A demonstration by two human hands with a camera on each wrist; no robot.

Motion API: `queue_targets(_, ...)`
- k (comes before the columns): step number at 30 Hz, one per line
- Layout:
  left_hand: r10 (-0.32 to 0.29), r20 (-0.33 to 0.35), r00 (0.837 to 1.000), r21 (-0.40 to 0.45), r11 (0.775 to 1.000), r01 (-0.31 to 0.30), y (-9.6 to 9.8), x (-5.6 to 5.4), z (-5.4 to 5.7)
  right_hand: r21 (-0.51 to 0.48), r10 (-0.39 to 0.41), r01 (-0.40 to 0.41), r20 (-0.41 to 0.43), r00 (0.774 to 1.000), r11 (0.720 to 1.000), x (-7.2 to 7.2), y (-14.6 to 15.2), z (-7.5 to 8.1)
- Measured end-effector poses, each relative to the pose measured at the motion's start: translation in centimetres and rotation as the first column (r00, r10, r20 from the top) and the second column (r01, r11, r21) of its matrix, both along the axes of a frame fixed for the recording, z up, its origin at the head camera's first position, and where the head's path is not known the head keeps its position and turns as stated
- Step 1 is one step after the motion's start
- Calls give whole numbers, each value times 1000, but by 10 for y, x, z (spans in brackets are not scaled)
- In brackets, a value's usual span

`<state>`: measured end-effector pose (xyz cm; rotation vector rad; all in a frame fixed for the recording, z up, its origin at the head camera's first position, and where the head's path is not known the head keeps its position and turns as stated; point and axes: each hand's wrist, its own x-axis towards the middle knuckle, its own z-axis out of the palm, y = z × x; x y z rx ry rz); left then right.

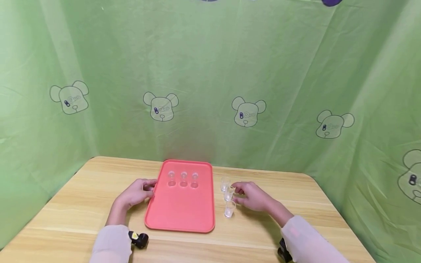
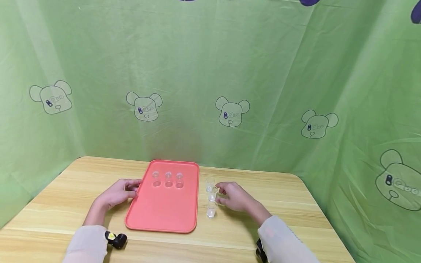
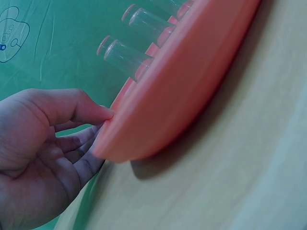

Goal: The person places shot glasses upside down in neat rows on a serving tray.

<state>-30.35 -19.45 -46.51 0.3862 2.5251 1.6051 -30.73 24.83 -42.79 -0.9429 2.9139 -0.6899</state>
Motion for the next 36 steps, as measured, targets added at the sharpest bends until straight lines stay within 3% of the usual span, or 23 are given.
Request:
queue_targets(17, -5, 4, 1000, 10, 1000, 5, 0, 0, -1, -98, 43, -41, 18, 999, 994, -4, -6, -16)
queue_targets(36, -9, 3, 1000, 10, 1000, 9, -1, -2, -2, -126, -19, 25, 45, 999, 992, -12, -15, -24)
